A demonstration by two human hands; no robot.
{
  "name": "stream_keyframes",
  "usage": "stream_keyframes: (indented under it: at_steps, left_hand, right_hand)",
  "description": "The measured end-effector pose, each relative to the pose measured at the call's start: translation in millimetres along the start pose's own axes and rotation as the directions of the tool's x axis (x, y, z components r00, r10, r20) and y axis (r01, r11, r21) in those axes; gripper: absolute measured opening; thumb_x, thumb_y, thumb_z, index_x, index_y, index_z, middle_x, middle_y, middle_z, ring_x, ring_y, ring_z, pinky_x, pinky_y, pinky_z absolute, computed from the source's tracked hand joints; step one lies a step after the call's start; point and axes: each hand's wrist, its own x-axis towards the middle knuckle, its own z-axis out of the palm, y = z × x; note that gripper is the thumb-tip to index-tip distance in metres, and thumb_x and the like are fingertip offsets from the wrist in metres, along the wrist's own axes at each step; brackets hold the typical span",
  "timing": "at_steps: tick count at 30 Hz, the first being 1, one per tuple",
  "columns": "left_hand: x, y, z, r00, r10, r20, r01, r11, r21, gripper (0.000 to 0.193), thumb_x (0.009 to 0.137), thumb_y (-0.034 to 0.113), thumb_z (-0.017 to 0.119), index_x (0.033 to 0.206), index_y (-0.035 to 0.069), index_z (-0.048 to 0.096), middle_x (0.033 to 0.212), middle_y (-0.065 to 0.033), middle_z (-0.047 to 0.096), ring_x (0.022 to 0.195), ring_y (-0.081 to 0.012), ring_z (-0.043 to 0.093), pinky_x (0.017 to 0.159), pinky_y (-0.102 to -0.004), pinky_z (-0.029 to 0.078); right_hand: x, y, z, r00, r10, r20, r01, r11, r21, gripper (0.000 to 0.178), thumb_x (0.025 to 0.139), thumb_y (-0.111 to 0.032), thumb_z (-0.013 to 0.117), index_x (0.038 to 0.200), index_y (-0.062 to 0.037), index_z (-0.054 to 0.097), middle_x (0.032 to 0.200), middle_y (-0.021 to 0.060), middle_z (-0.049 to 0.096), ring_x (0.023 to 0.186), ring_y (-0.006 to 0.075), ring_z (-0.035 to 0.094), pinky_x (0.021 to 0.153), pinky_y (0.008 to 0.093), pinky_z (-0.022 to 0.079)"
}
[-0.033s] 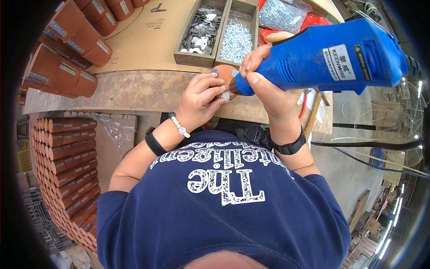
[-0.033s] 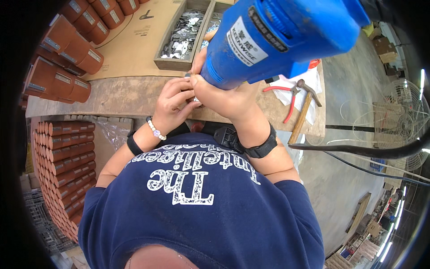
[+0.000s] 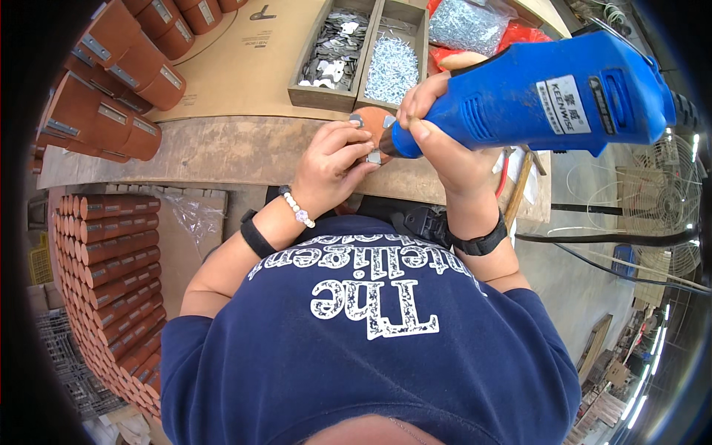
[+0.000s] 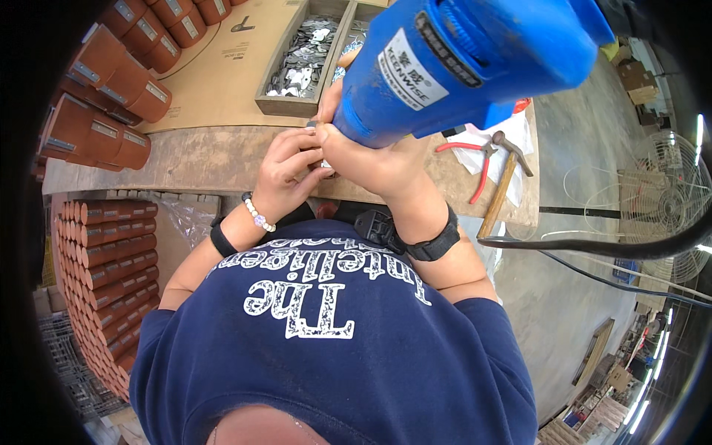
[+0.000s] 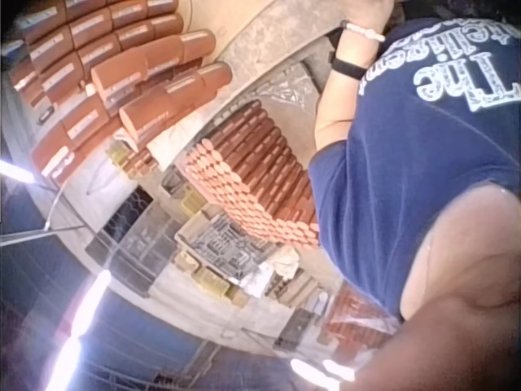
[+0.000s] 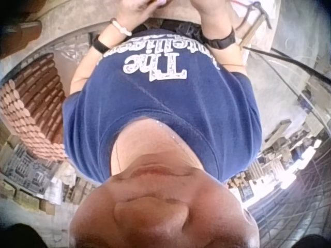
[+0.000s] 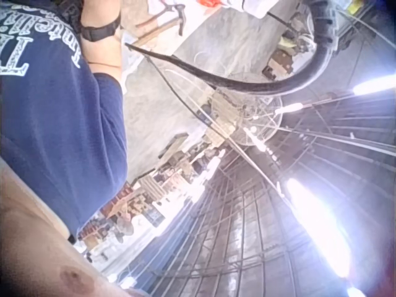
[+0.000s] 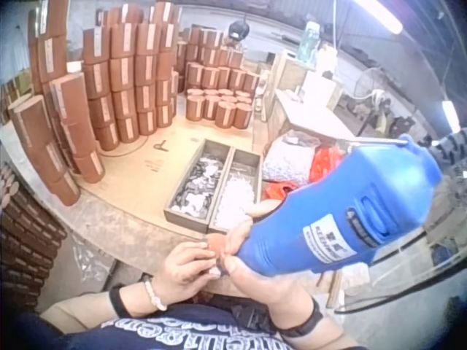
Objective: The person is assembling metal components onto brown cylindrical furniture parts using an electric screwdriver and a hammer.
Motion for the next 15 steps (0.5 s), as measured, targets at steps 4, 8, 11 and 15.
stream_keyframes:
  at_steps: [4, 8, 11, 15]
  left_hand:
    - [-0.1, 0.3, 0.0, 1.0, -0.011, 0.001, 0.011, 1.0, -0.005, 0.026, 0.055, 0.005, 0.069, 0.079, 0.003, 0.058, 0.086, -0.0073, 0.057, 0.089, -0.0257, 0.052, 0.076, -0.0342, 0.044]
    - [0.0, -0.9, 0.4, 1.0, -0.014, 0.004, 0.014, 1.0, -0.006, 0.027, 0.055, 0.005, 0.07, 0.079, 0.003, 0.059, 0.087, -0.0075, 0.057, 0.089, -0.0259, 0.052, 0.076, -0.0345, 0.044]
    - [0.1, -0.7, -0.5, 1.0, -0.016, 0.001, 0.016, 1.0, -0.016, 0.027, 0.055, 0.005, 0.07, 0.079, 0.003, 0.059, 0.087, -0.0075, 0.057, 0.089, -0.0262, 0.052, 0.076, -0.0346, 0.044]
    - [-0.2, 0.1, -0.2, 1.0, -0.018, -0.005, 0.018, 1.0, -0.001, 0.027, 0.055, 0.005, 0.07, 0.079, 0.003, 0.059, 0.086, -0.0075, 0.057, 0.089, -0.0262, 0.052, 0.076, -0.0346, 0.044]
  right_hand:
    - [0.5, -0.1, -0.6, 1.0, 0.016, 0.006, -0.017, 0.997, 0.075, 0.049, 0.067, 0.004, 0.054, 0.11, -0.0031, 0.031, 0.072, 0.0078, 0.049, 0.066, 0.0179, 0.051, 0.063, 0.0319, 0.043]
    - [1.3, 1.8, -0.9, 1.0, -0.004, -0.003, 0.004, 0.993, 0.12, 0.048, 0.065, 0.006, 0.056, 0.107, 0.0032, 0.035, 0.075, 0.0066, 0.052, 0.067, 0.0122, 0.051, 0.059, 0.0225, 0.043]
    - [0.5, 1.2, 0.8, 1.0, -0.018, -0.008, 0.019, 0.995, 0.098, 0.048, 0.065, 0.006, 0.056, 0.108, 0.0031, 0.035, 0.074, 0.0064, 0.052, 0.066, 0.012, 0.051, 0.059, 0.023, 0.042]
    - [0.4, -0.2, -2.4, 0.999, 0.04, -0.022, -0.038, 0.993, 0.108, 0.052, 0.067, 0.002, 0.055, 0.112, -0.0013, 0.031, 0.072, 0.0085, 0.049, 0.064, 0.0189, 0.05, 0.062, 0.0329, 0.043]
